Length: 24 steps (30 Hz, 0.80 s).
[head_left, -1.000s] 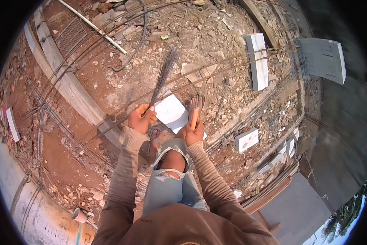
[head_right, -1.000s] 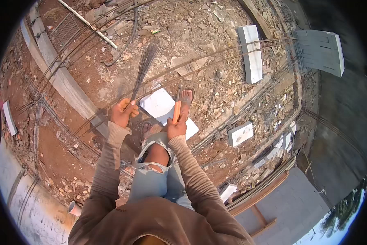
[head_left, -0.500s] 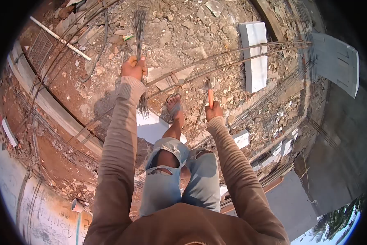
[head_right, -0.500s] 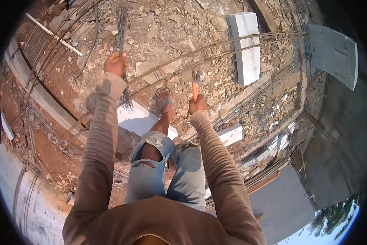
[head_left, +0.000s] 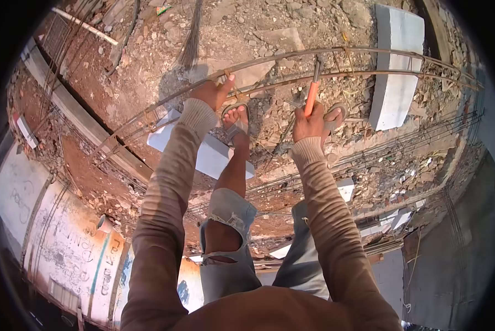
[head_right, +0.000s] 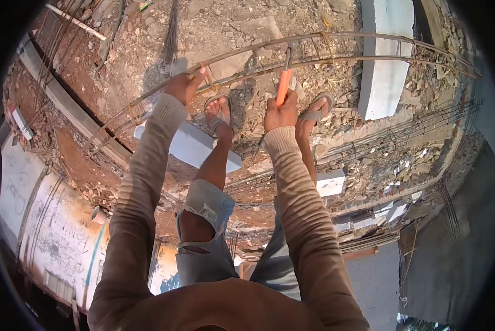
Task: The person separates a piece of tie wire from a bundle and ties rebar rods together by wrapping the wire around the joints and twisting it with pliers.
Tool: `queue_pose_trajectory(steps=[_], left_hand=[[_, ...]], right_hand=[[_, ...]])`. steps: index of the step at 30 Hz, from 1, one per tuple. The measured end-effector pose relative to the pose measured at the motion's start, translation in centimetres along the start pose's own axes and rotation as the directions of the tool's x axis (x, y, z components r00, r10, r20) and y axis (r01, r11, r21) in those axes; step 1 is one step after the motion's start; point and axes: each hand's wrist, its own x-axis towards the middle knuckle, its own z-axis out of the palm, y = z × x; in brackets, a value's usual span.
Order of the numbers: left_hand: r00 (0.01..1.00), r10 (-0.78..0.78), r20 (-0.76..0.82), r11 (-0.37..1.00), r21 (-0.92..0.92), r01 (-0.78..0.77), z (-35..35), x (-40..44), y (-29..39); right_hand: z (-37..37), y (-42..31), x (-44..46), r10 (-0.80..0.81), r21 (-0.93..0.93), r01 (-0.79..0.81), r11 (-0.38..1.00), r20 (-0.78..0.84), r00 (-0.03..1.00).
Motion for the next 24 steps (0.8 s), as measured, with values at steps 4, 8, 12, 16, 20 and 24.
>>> queue_pose_trajectory(steps=[4,8,12,16,20,24], left_hand=[[0.991,0.087,0.103,0.989,-0.125,-0.073,3.5,2.7,-2.2],[0.937,0.286,0.2,0.949,-0.194,-0.248,4.0,4.5,-3.4],[0.968,0.181,0.172,0.983,-0.002,-0.184,3.1,2.8,-1.0],[0.954,0.159,0.254,0.986,-0.082,-0.142,2.2,3.1,-1.4],[0.944,0.2,0.26,0.906,-0.415,-0.078,4.4,5.2,-4.3],[0.952,0.169,0.254,0.914,-0.402,-0.055,4.0,4.5,-3.4]], right_hand=[[-0.7,6.7,-3.4,0.089,0.035,-0.096,0.995,0.157,0.984],[-3.1,12.1,-6.3,0.168,-0.108,-0.14,0.984,0.316,0.934],[-2.5,17.2,-7.3,0.173,-0.038,-0.17,0.985,0.321,0.931],[-2.5,16.0,-6.8,0.281,-0.138,-0.246,0.959,0.36,0.89],[-2.8,11.8,-5.7,0.256,-0.272,-0.149,0.951,0.42,0.871],[-1.8,9.4,-5.8,0.283,-0.278,-0.161,0.947,0.483,0.829]])
